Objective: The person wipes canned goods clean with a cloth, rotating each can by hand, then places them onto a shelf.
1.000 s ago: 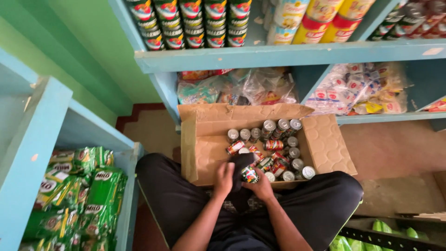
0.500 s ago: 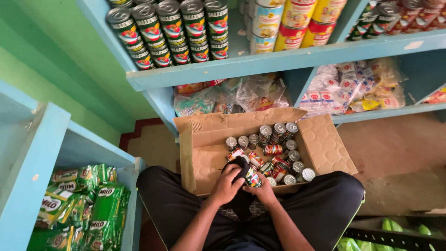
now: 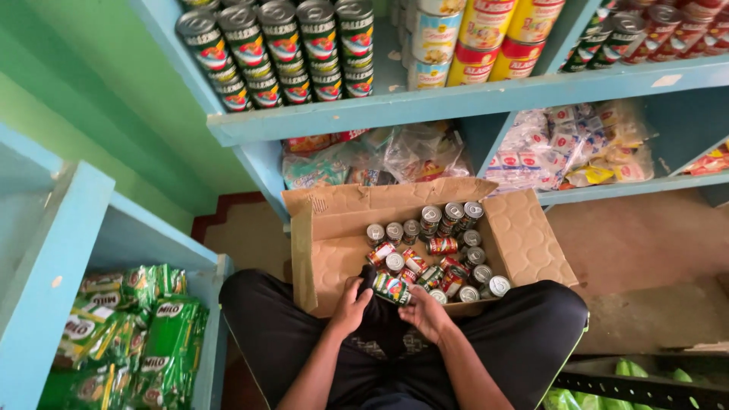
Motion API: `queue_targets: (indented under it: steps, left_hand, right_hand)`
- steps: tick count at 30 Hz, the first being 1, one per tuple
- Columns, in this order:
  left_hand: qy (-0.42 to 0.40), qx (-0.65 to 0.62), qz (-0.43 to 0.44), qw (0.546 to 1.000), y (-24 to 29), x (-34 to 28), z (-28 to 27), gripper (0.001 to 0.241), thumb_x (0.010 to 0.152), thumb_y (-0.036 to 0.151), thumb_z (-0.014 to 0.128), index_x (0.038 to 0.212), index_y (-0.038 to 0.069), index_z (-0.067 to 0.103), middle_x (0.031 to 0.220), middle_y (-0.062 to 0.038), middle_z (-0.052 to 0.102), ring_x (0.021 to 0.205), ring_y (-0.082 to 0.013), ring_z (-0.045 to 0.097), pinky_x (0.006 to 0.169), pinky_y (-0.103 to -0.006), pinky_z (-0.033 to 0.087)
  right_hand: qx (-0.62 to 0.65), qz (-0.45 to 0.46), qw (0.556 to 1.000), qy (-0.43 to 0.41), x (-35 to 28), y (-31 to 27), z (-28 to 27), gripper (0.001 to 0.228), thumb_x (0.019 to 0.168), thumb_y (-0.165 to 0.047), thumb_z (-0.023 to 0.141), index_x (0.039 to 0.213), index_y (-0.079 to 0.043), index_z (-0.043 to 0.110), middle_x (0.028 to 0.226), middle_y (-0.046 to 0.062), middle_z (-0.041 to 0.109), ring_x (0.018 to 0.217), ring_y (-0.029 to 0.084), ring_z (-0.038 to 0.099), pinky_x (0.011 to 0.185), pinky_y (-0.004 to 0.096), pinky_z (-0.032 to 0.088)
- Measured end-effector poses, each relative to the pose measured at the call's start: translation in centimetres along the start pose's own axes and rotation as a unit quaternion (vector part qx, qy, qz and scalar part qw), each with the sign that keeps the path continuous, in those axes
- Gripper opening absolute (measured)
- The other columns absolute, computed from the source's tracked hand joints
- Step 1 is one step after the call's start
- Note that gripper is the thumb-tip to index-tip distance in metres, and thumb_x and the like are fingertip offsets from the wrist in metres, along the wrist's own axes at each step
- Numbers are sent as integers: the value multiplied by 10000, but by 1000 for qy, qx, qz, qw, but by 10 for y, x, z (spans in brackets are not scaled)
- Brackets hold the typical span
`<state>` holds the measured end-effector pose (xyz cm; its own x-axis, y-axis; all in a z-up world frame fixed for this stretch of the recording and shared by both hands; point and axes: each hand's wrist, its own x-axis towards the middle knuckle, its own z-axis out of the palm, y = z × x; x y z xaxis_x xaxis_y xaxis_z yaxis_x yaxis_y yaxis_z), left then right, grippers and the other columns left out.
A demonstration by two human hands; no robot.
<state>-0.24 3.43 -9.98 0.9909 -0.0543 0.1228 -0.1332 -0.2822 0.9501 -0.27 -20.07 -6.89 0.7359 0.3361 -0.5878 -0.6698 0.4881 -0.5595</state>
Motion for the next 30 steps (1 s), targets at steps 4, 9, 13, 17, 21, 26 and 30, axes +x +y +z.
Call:
queue_targets:
  steps: [4,9,13,17,21,26,30]
  left_hand:
    - [14,-31,-35,999,-8,5,0,338,1007,224,599,1266,12,549,1227,-104,576,1171,-237,577,1030,-346,446]
    - [20,-75,-70,995,3,5,-1,314,1016,240,595,1236,17,583,1174,-89,609,1122,-213,599,1004,-347,466]
    - [4,-104,-128,986,31,3,-7,379,973,273,624,1278,53,583,1146,-54,687,1087,-155,629,971,-330,479]
    - [7,-112,-96,989,29,2,-8,375,948,253,674,1241,31,598,1123,-81,705,1051,-155,634,953,-334,498]
    - [14,-96,-105,990,33,3,-10,353,943,242,693,1206,20,618,1063,-83,724,991,-164,654,908,-338,525]
    - [23,-108,-117,987,31,2,-8,359,934,254,693,1195,16,628,1052,-86,730,969,-157,665,888,-338,537]
    - [35,-85,-74,993,29,2,-8,363,928,245,708,1187,0,637,1066,-93,736,989,-146,667,896,-328,525]
  right_hand:
    - [-112,-125,986,-16,-17,-7,26,518,915,15,624,1413,-111,556,1333,93,594,1072,201,673,903,359,597]
    - [-193,-292,936,-24,3,12,6,564,858,63,688,1402,-49,594,1407,138,570,1216,209,578,1017,340,501]
    - [-64,-218,974,0,-3,-2,15,533,891,30,617,1408,-64,527,1438,75,587,1271,161,607,990,329,515]
    - [-90,-216,972,-4,-4,3,13,617,890,54,641,1467,-74,467,1458,59,566,1175,186,584,981,336,501]
    - [-48,-76,996,-21,-10,0,20,637,960,-91,607,1552,-116,375,1326,159,597,1052,247,697,883,362,581]
    - [-97,-21,994,-38,-26,-10,35,620,1021,-306,487,1604,-321,274,1266,255,682,812,231,692,688,292,581]
    - [-84,-51,994,-51,-27,-9,38,583,1022,-284,483,1588,-299,345,1294,163,650,979,246,698,776,339,591]
